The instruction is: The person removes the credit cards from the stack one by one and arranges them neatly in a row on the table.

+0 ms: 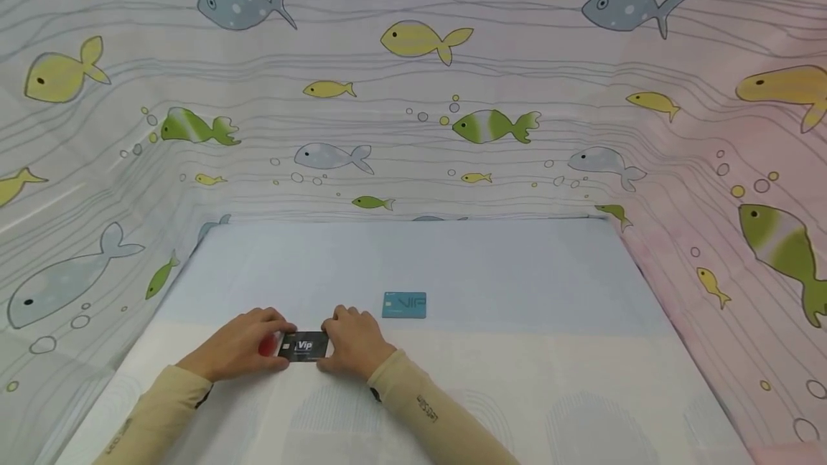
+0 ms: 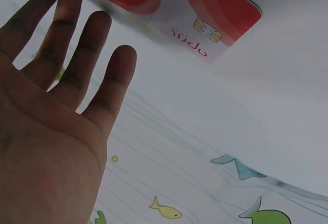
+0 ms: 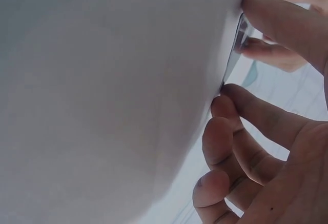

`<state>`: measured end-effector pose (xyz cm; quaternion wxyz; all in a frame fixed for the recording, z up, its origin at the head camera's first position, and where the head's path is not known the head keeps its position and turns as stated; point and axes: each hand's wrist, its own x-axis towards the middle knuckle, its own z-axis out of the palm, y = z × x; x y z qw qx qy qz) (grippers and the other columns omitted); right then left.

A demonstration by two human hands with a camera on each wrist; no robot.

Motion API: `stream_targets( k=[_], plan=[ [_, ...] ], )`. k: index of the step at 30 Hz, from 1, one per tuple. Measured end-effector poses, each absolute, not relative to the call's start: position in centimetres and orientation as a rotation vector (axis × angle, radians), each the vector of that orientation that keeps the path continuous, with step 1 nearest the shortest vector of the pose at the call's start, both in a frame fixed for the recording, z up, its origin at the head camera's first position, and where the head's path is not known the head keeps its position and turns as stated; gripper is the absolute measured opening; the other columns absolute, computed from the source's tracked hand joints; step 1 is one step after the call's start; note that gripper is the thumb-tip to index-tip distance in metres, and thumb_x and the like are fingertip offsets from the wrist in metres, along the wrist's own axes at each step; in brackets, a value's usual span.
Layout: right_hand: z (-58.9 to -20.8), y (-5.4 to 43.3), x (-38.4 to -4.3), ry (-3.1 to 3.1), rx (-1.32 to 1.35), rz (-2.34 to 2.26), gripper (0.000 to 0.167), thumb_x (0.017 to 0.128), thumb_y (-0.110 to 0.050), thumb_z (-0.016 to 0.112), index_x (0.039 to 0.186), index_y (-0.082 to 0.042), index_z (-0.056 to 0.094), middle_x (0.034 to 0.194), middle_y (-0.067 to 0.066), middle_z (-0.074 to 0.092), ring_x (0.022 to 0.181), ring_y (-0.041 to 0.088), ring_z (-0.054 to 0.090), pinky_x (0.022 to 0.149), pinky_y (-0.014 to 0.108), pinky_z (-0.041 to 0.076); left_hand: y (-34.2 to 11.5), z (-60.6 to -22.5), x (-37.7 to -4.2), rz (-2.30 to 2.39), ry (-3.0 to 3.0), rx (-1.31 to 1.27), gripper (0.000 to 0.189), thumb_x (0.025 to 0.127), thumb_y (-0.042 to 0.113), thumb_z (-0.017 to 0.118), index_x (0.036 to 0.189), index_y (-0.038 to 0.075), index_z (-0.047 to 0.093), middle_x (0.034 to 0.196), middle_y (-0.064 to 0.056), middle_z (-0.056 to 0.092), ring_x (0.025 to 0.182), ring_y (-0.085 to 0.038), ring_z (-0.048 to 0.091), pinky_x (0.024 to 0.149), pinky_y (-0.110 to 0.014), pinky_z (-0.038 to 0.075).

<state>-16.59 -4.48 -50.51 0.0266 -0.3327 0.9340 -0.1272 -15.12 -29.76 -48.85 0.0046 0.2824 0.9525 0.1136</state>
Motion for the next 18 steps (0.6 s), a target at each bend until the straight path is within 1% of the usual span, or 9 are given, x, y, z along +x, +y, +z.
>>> stream_targets(
  k=[6, 9, 14, 18],
  plan=[
    [-50.3, -3.7, -16.7, 2.870, -1.035, -0.404, 0.062, 0.079, -0.052, 0.082, 0.130, -0.020, 0.068, 0.111, -0.003, 0.060, 0.096, 0.013, 0.057, 0.080, 0.027, 0.049, -29.5, -49.0, -15.3, 0.352, 2.991, 0.907, 0.054, 0.075, 0.045, 0.086, 0.117, 0.015, 0.073, 0.107, 0.004, 0.063, 0.093, -0.016, 0.057, 0.080, -0.040, 0.049],
    [-50.2, -3.3, -16.7, 2.845, -1.017, -0.437, 0.063, 0.080, -0.052, 0.081, 0.132, -0.021, 0.066, 0.113, -0.003, 0.060, 0.099, 0.013, 0.058, 0.082, 0.027, 0.050, -29.2, -49.0, -15.3, 0.370, 3.014, 0.888, 0.054, 0.076, 0.047, 0.085, 0.117, 0.016, 0.073, 0.108, 0.005, 0.063, 0.095, -0.015, 0.058, 0.082, -0.041, 0.050],
    [-49.9, -2.4, -16.7, 2.836, -0.985, -0.504, 0.060, 0.082, -0.050, 0.080, 0.132, -0.021, 0.066, 0.117, -0.002, 0.061, 0.103, 0.014, 0.059, 0.086, 0.029, 0.052, -28.4, -48.8, -15.6, 0.472, 3.066, 0.866, 0.051, 0.080, 0.048, 0.083, 0.120, 0.017, 0.073, 0.113, 0.005, 0.065, 0.100, -0.016, 0.059, 0.085, -0.044, 0.050],
    [-49.6, -1.4, -16.9, 2.868, -0.996, -0.530, 0.057, 0.084, -0.049, 0.080, 0.131, -0.021, 0.067, 0.116, -0.001, 0.061, 0.102, 0.015, 0.059, 0.085, 0.029, 0.052, -27.5, -48.6, -16.1, 0.528, 3.080, 0.882, 0.050, 0.084, 0.051, 0.079, 0.121, 0.017, 0.072, 0.116, 0.004, 0.066, 0.107, -0.021, 0.061, 0.090, -0.048, 0.050]
  ],
)
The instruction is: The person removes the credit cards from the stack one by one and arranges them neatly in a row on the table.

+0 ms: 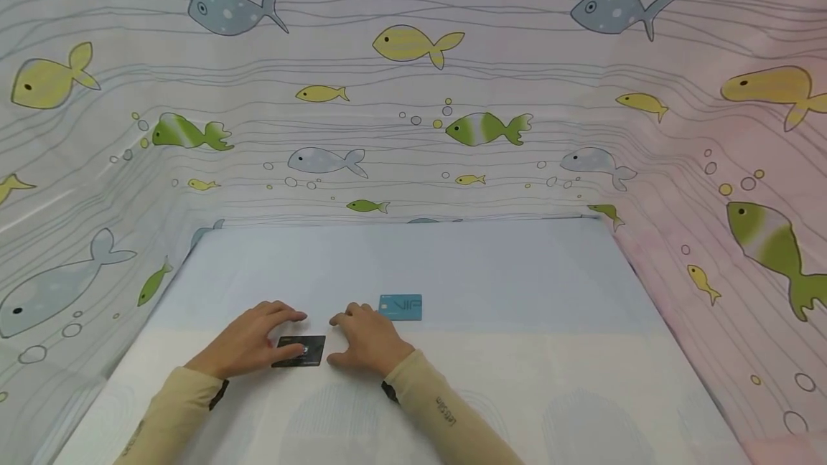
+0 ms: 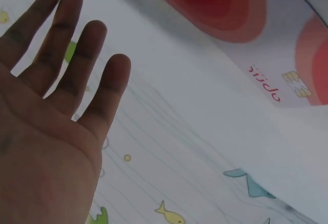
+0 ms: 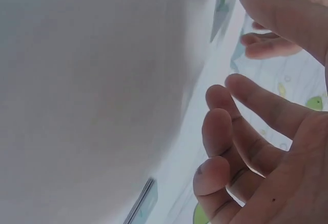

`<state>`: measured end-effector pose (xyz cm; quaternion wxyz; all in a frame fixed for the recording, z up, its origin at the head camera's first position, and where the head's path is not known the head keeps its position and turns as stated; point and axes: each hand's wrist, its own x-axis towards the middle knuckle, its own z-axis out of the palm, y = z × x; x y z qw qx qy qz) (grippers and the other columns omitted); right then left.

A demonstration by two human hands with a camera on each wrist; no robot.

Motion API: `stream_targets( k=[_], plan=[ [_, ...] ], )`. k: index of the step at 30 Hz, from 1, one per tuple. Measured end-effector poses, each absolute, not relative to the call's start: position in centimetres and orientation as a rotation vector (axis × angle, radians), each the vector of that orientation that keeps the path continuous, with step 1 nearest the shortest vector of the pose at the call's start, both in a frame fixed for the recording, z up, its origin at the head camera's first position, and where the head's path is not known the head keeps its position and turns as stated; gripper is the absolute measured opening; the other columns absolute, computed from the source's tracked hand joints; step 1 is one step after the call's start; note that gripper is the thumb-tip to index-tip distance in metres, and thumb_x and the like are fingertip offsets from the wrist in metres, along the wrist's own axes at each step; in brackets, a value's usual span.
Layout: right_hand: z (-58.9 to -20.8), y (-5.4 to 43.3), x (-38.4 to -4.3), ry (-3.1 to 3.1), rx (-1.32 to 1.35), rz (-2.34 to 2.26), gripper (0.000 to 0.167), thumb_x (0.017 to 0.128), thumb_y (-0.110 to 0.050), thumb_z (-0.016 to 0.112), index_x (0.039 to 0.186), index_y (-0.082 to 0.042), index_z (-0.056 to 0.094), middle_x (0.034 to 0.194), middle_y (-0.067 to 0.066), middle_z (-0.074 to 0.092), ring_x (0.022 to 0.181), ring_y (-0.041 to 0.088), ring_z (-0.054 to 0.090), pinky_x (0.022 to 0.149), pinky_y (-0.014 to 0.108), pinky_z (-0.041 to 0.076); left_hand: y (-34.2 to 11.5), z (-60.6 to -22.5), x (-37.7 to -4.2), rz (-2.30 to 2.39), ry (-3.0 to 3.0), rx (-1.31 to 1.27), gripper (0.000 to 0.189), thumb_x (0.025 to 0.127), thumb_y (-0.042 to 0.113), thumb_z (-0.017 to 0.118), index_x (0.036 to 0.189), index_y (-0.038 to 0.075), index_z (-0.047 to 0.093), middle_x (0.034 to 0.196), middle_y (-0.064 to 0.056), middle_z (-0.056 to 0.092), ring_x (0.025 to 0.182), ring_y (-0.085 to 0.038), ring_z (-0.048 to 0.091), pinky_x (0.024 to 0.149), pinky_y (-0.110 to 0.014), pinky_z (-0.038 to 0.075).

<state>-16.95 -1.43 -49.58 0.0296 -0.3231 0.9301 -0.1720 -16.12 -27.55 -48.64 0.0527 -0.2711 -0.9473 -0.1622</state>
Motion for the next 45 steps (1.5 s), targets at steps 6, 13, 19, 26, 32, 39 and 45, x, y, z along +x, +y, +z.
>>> stream_targets(
  k=[6, 13, 19, 26, 32, 39, 45],
  plan=[
    [-49.7, 0.3, -18.0, 2.871, -0.993, -0.545, 0.053, 0.087, -0.046, 0.077, 0.131, -0.019, 0.066, 0.115, -0.003, 0.062, 0.101, 0.013, 0.060, 0.088, 0.028, 0.051, -26.1, -48.6, -16.8, -0.506, -2.872, -0.854, 0.050, 0.086, 0.052, 0.076, 0.122, 0.016, 0.073, 0.115, 0.003, 0.066, 0.108, -0.022, 0.062, 0.091, -0.047, 0.050],
    [-49.4, 3.4, -19.2, 2.903, -0.950, -0.629, 0.055, 0.088, -0.044, 0.077, 0.133, -0.016, 0.064, 0.113, 0.000, 0.063, 0.099, 0.013, 0.059, 0.081, 0.028, 0.053, -24.4, -48.4, -17.5, -0.463, -2.882, -0.843, 0.050, 0.088, 0.049, 0.076, 0.124, 0.015, 0.072, 0.117, 0.000, 0.066, 0.109, -0.024, 0.061, 0.092, -0.048, 0.050],
    [-49.4, 6.6, -19.7, 2.974, -0.943, -0.657, 0.053, 0.087, -0.042, 0.077, 0.132, -0.016, 0.065, 0.114, 0.000, 0.063, 0.099, 0.015, 0.058, 0.084, 0.033, 0.053, -23.7, -48.4, -17.9, -0.458, -2.850, -0.857, 0.049, 0.088, 0.045, 0.076, 0.125, 0.013, 0.071, 0.119, -0.001, 0.066, 0.108, -0.025, 0.062, 0.091, -0.047, 0.050],
    [-49.1, 9.4, -20.6, 3.039, -0.944, -0.683, 0.056, 0.085, -0.041, 0.080, 0.131, -0.012, 0.066, 0.113, 0.003, 0.064, 0.099, 0.017, 0.060, 0.084, 0.036, 0.054, -22.4, -48.6, -18.9, -0.448, -2.837, -0.913, 0.048, 0.088, 0.045, 0.077, 0.124, 0.014, 0.071, 0.117, 0.001, 0.066, 0.106, -0.023, 0.062, 0.089, -0.045, 0.051],
    [-49.2, 10.8, -21.0, 3.042, -0.913, -0.685, 0.057, 0.086, -0.041, 0.081, 0.132, -0.012, 0.065, 0.112, 0.005, 0.064, 0.099, 0.018, 0.061, 0.084, 0.038, 0.054, -20.6, -48.5, -19.8, -0.442, -2.845, -0.992, 0.048, 0.088, 0.042, 0.078, 0.125, 0.012, 0.070, 0.117, -0.001, 0.066, 0.105, -0.024, 0.062, 0.087, -0.044, 0.051],
    [-49.7, 11.5, -20.8, 3.003, -0.848, -0.668, 0.056, 0.087, -0.039, 0.079, 0.133, -0.011, 0.064, 0.113, 0.004, 0.064, 0.100, 0.018, 0.061, 0.086, 0.039, 0.053, -18.6, -48.2, -21.2, -0.409, -2.854, -1.043, 0.049, 0.087, 0.041, 0.079, 0.125, 0.011, 0.070, 0.118, -0.004, 0.066, 0.106, -0.026, 0.062, 0.087, -0.045, 0.052],
    [-49.9, 11.9, -20.6, 2.993, -0.800, -0.627, 0.058, 0.086, -0.041, 0.080, 0.134, -0.012, 0.064, 0.114, 0.004, 0.063, 0.102, 0.019, 0.061, 0.089, 0.040, 0.053, -16.8, -48.7, -22.3, -0.411, -2.919, -1.051, 0.054, 0.087, 0.046, 0.078, 0.128, 0.012, 0.069, 0.120, -0.005, 0.066, 0.108, -0.027, 0.062, 0.091, -0.045, 0.051]
  ],
)
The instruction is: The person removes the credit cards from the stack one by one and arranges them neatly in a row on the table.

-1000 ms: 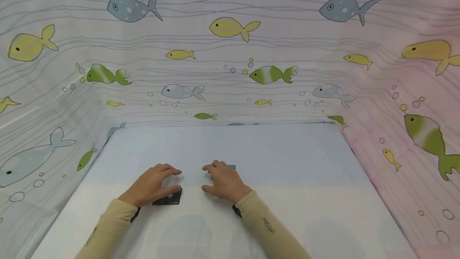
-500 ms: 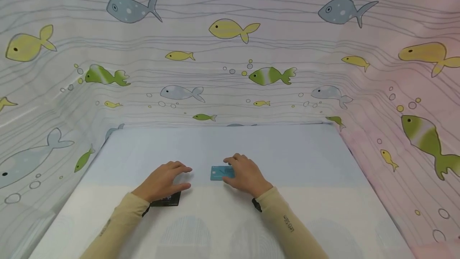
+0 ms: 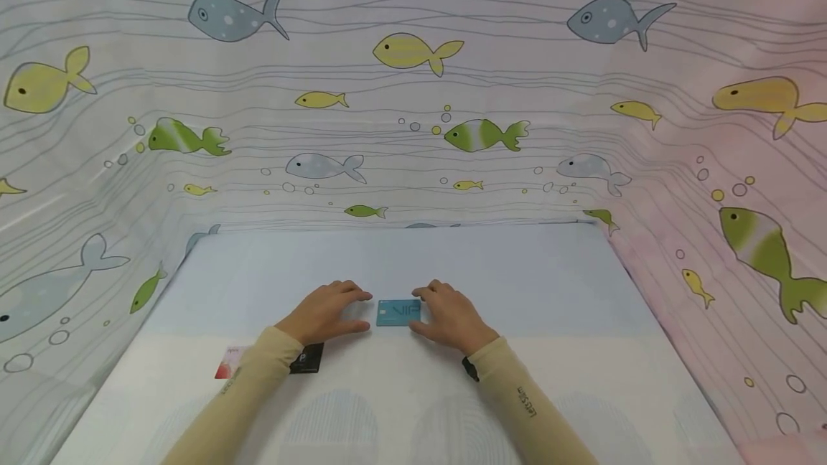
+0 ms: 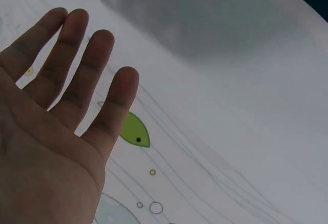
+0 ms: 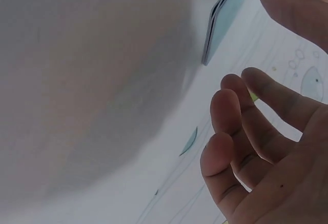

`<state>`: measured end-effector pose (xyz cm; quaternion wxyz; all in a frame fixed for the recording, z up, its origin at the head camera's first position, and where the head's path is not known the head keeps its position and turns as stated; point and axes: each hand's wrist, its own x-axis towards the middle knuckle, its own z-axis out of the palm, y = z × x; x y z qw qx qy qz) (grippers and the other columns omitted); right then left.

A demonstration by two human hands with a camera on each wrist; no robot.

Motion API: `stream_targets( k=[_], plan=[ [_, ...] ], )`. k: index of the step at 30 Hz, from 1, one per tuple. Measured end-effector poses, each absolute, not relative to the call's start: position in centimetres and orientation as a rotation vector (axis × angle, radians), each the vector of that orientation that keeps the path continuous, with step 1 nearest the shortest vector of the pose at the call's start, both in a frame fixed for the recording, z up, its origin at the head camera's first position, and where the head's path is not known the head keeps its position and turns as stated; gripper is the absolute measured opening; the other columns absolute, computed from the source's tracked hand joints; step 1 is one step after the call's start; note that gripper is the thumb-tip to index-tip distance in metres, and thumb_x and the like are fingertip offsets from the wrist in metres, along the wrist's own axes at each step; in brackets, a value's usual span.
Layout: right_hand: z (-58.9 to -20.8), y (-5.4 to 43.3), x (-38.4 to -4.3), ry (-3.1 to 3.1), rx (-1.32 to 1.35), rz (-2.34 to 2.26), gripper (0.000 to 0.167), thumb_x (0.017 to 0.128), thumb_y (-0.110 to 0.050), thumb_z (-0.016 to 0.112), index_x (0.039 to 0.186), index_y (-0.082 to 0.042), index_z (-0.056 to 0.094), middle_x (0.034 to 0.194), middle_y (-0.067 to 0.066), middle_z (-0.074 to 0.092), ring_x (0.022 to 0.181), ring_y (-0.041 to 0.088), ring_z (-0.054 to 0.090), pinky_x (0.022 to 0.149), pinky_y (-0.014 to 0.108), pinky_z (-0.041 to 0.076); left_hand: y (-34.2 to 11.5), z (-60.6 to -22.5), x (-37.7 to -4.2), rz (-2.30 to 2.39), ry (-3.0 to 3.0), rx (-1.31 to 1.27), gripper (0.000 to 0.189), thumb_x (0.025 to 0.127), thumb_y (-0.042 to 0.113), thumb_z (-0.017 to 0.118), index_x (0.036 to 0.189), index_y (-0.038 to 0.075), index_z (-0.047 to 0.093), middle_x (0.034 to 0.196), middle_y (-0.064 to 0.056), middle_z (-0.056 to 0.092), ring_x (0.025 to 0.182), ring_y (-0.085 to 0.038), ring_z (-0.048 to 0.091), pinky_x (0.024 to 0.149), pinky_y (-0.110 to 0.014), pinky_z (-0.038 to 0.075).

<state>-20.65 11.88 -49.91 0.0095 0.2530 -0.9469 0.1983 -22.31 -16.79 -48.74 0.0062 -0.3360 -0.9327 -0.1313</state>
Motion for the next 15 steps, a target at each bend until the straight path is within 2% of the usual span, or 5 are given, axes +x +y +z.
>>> stream_targets(
  k=[15],
  plan=[
    [-50.7, 11.9, -21.1, -3.011, 0.808, 0.591, 0.060, 0.086, -0.038, 0.081, 0.135, -0.009, 0.062, 0.119, 0.007, 0.060, 0.105, 0.023, 0.059, 0.093, 0.042, 0.051, -14.2, -49.7, -23.1, -0.292, -2.973, -1.036, 0.063, 0.084, 0.051, 0.079, 0.131, 0.011, 0.066, 0.117, -0.007, 0.062, 0.102, -0.025, 0.059, 0.086, -0.043, 0.052]
  ],
)
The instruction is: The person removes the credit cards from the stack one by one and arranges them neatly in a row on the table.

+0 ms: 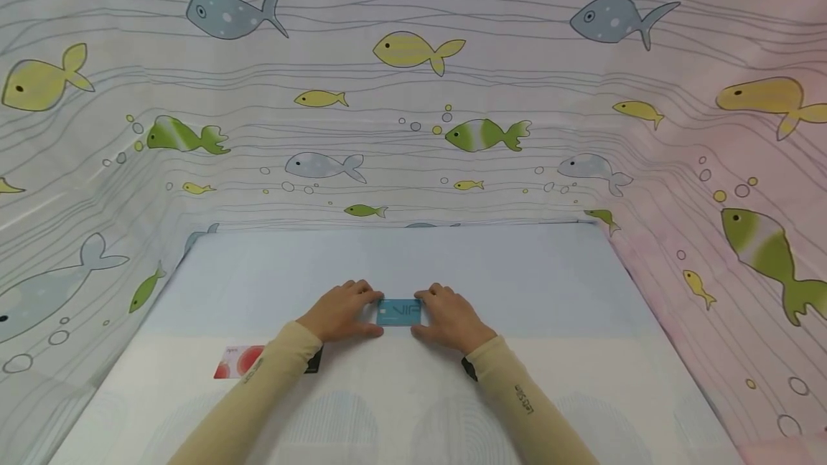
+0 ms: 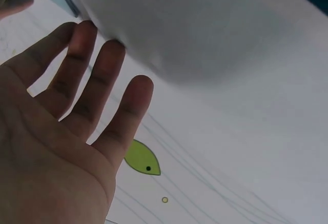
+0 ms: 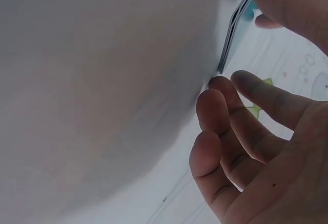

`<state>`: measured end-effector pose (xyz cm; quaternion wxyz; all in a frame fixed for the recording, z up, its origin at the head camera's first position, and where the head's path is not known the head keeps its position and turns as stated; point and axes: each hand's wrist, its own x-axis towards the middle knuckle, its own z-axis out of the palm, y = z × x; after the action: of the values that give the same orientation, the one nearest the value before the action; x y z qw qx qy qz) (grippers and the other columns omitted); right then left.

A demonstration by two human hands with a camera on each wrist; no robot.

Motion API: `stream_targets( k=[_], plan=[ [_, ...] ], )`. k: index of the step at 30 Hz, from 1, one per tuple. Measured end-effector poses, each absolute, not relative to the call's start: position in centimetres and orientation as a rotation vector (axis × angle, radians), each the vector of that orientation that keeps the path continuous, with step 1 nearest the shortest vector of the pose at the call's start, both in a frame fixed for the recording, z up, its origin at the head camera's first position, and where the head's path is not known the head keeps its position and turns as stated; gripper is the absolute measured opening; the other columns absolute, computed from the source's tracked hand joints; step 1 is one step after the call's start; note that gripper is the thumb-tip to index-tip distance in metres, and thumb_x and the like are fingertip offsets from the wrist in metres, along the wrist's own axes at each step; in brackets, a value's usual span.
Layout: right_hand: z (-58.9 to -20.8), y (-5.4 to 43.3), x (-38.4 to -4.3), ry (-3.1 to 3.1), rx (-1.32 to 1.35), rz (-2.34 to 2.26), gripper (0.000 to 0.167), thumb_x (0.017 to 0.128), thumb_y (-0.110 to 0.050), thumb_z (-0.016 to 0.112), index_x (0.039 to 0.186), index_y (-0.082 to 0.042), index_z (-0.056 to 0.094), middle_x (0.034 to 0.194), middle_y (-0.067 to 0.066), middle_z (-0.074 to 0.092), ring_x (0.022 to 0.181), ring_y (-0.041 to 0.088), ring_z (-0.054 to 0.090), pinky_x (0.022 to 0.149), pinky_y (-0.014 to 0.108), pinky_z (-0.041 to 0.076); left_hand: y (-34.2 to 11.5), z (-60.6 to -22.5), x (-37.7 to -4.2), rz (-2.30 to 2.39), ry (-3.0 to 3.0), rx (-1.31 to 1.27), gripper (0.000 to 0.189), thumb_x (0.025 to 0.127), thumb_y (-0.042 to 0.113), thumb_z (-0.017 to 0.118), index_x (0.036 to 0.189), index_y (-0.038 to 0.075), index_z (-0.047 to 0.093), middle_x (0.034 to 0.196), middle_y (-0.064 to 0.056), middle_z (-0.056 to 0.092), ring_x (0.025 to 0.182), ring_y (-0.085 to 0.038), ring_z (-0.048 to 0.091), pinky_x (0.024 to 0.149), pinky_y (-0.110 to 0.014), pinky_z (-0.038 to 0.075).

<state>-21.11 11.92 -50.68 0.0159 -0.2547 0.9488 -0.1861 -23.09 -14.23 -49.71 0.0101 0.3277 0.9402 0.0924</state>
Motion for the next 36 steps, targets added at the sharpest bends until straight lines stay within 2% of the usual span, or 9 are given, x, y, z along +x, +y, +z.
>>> stream_targets(
  k=[7, 14, 36],
  plan=[
    [-50.9, 11.6, -21.7, 2.950, -0.773, -0.538, 0.064, 0.085, -0.040, 0.081, 0.137, -0.008, 0.061, 0.119, 0.007, 0.060, 0.103, 0.022, 0.059, 0.091, 0.041, 0.051, -13.9, -49.9, -23.6, 0.265, 2.936, 1.008, 0.068, 0.082, 0.055, 0.079, 0.133, 0.012, 0.065, 0.116, -0.007, 0.062, 0.101, -0.025, 0.058, 0.084, -0.041, 0.052],
    [-50.6, 11.7, -22.0, 2.916, -0.739, -0.547, 0.068, 0.085, -0.042, 0.081, 0.139, -0.008, 0.060, 0.121, 0.008, 0.059, 0.104, 0.022, 0.059, 0.092, 0.041, 0.051, -13.8, -49.8, -23.8, 0.262, 2.927, 1.012, 0.066, 0.081, 0.055, 0.079, 0.132, 0.015, 0.067, 0.115, -0.006, 0.062, 0.100, -0.023, 0.058, 0.085, -0.041, 0.052],
    [-50.9, 11.6, -22.5, 2.893, -0.779, -0.598, 0.058, 0.084, -0.045, 0.082, 0.131, -0.015, 0.067, 0.116, 0.003, 0.057, 0.103, 0.023, 0.059, 0.090, 0.043, 0.051, -14.2, -49.9, -23.9, 0.271, 2.939, 1.103, 0.057, 0.085, 0.053, 0.078, 0.126, 0.014, 0.072, 0.111, -0.006, 0.064, 0.096, -0.023, 0.060, 0.079, -0.040, 0.054]
  ],
)
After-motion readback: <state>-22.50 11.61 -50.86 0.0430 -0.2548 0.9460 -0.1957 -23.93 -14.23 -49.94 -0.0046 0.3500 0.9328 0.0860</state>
